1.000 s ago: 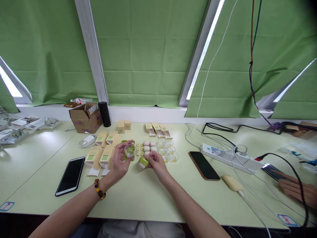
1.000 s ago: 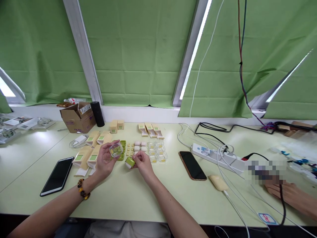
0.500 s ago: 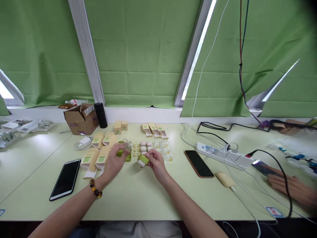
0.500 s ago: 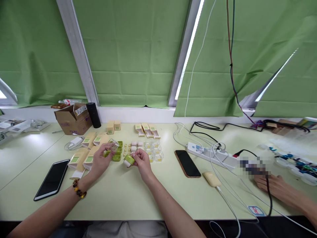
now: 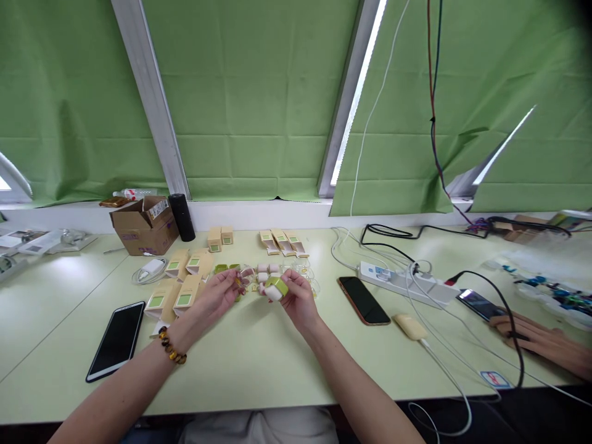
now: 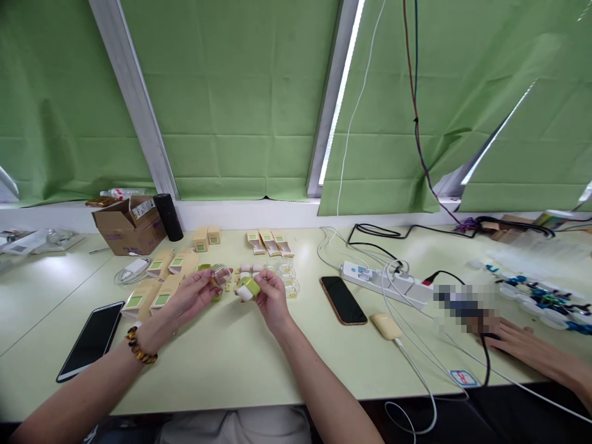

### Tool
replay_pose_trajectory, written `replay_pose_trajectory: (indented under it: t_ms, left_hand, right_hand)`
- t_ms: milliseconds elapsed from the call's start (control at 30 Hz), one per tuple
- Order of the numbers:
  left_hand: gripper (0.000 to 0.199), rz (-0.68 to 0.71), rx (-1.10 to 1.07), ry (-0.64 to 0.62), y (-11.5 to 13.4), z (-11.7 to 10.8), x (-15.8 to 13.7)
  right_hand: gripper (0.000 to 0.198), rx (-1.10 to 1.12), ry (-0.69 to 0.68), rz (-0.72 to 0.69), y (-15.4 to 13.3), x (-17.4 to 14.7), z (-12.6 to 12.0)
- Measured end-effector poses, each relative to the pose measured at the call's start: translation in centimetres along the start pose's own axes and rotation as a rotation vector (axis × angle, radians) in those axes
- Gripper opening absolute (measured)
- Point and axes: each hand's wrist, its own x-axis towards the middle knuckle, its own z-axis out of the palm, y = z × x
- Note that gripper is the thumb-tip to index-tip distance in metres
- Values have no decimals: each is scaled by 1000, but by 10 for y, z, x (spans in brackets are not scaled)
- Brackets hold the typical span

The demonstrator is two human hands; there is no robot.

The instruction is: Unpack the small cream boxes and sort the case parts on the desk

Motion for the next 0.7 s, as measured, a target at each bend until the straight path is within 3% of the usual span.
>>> replay_pose_trajectory:
  t_ms: [100,233,367,533,700]
  left_hand:
    - [32,33,48,-18,-10,6,-1]
    - [38,134,421,-32,-25,26,-3]
    - [22,305,802,-112,-41,54,-9]
    - [21,357,1231,-323,-59,88,-8]
    - [22,353,1417,-338,-83,104,4]
  right_hand:
    - [29,88,85,-65,-18,6,-9]
    - [17,142,225,-102,-40,19,-26]
    - [12,139,290,-156,-55,31,-35]
    - [17,98,332,-191,-64,46,-34]
    - [29,17,322,-163,-53,54,-26]
